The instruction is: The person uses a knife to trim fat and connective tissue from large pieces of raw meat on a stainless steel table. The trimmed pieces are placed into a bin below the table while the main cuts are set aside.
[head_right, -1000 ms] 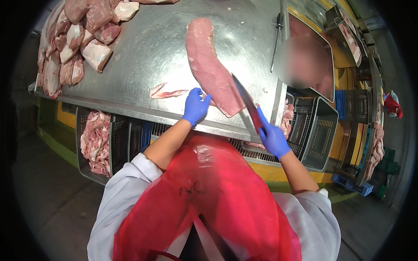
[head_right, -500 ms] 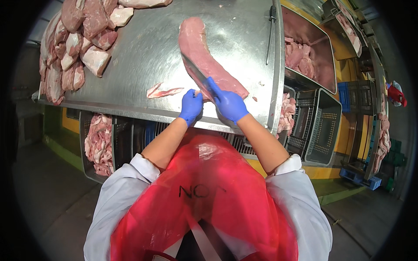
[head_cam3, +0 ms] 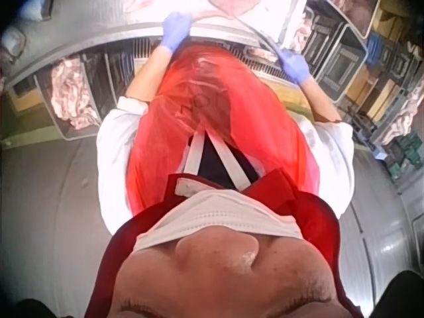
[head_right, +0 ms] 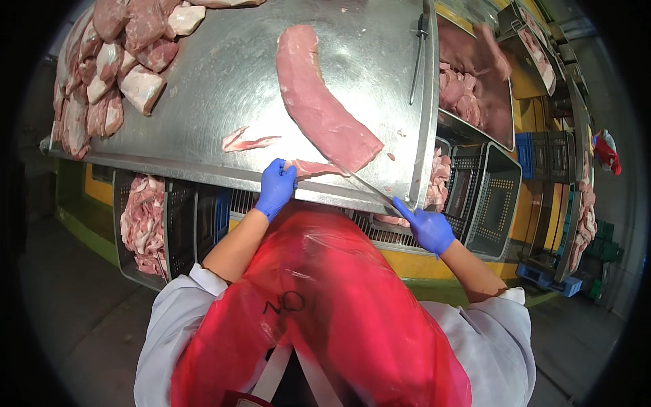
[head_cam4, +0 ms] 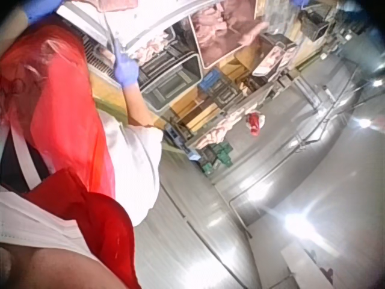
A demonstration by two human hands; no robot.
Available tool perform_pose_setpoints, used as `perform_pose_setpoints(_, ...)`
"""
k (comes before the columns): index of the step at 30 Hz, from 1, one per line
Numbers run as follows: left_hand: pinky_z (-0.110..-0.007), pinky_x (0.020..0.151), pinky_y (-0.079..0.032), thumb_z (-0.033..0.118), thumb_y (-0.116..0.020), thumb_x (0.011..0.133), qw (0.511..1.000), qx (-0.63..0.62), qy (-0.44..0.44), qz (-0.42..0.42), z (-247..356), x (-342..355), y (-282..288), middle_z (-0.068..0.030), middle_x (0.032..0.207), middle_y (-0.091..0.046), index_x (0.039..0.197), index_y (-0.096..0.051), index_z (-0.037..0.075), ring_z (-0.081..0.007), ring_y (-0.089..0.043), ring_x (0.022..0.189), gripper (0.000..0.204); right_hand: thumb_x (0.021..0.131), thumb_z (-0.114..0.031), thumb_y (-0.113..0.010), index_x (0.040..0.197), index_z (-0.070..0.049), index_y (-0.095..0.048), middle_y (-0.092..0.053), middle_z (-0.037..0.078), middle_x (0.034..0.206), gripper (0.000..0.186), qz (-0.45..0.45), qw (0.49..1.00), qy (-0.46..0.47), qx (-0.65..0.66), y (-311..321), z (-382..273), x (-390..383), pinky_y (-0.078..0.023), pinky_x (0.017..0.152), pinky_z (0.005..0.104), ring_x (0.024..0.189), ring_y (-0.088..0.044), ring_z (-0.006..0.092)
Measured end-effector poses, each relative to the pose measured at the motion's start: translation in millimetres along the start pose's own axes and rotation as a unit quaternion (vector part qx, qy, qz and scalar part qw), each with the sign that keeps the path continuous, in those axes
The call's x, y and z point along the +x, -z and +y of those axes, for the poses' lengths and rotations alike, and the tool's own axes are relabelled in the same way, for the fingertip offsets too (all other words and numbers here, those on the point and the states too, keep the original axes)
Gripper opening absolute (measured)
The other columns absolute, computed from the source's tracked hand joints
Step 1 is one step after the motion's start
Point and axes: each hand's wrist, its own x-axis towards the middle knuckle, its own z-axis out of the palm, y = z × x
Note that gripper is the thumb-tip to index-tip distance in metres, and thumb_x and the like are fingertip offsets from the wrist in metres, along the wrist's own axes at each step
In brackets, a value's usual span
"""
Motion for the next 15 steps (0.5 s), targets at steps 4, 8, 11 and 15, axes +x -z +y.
perform_pose_setpoints(4,-0.031,0.055,-0.045,0.013,-0.066,0.092,0.999,0.015,-0.01,-0.032,36.9,-10.9,4.2,-0.0033,0.065,-0.056,0.094,-0.06,0.0,-0.0099,-0.05,0.057,0.014,0.084,-0.015,-0.067,0.159,-0.028,-0.026,-0.064,0.015,0.082,0.086,0.073,0.995,0.0,0.074,17.5,-50.0,84.5,-0.053,0.057,0.0454,0.063,-0.066,0.0333)
perform_pose_setpoints(8,-0.029,0.055,-0.043,0.013,-0.065,0.093,0.993,0.055,-0.108,-0.018,38.1,-12.1,12.3,-0.0017,0.065,-0.055,0.094,-0.06,0.0,-0.0088,-0.048,0.058,0.014,0.085,-0.024,-0.07,0.159,-0.028,-0.025,-0.064,0.016,0.085,0.086,0.009,0.999,-0.005,0.041,4.8,-43.7,93.4,-0.054,0.061,0.0468,0.07,-0.067,0.0355)
perform_pose_setpoints(11,-0.028,0.055,-0.042,0.013,-0.064,0.094,0.994,0.02,-0.102,0.023,34.8,-7.4,31.5,-0.0019,0.064,-0.053,0.093,-0.06,0.001,-0.008,-0.046,0.057,0.013,0.088,-0.016,-0.064,0.159,-0.029,-0.025,-0.063,0.017,0.079,0.082,-0.043,0.998,-0.02,0.033,2.7,-2.3,25.9,-0.053,0.059,0.0471,0.066,-0.067,0.0359)
perform_pose_setpoints(15,-0.037,0.07,-0.047,0.005,-0.064,0.087,0.896,0.261,-0.338,0.125,54.3,37.8,108.2,-0.0147,0.091,-0.062,0.092,-0.062,0.003,-0.0283,-0.059,0.083,0.005,0.084,-0.007,-0.063,0.154,-0.025,-0.041,-0.058,0.015,0.068,0.076,0.014,0.999,0.015,0.025,-13.6,32.6,-36.7,-0.051,0.052,0.0469,0.054,-0.061,0.0343)
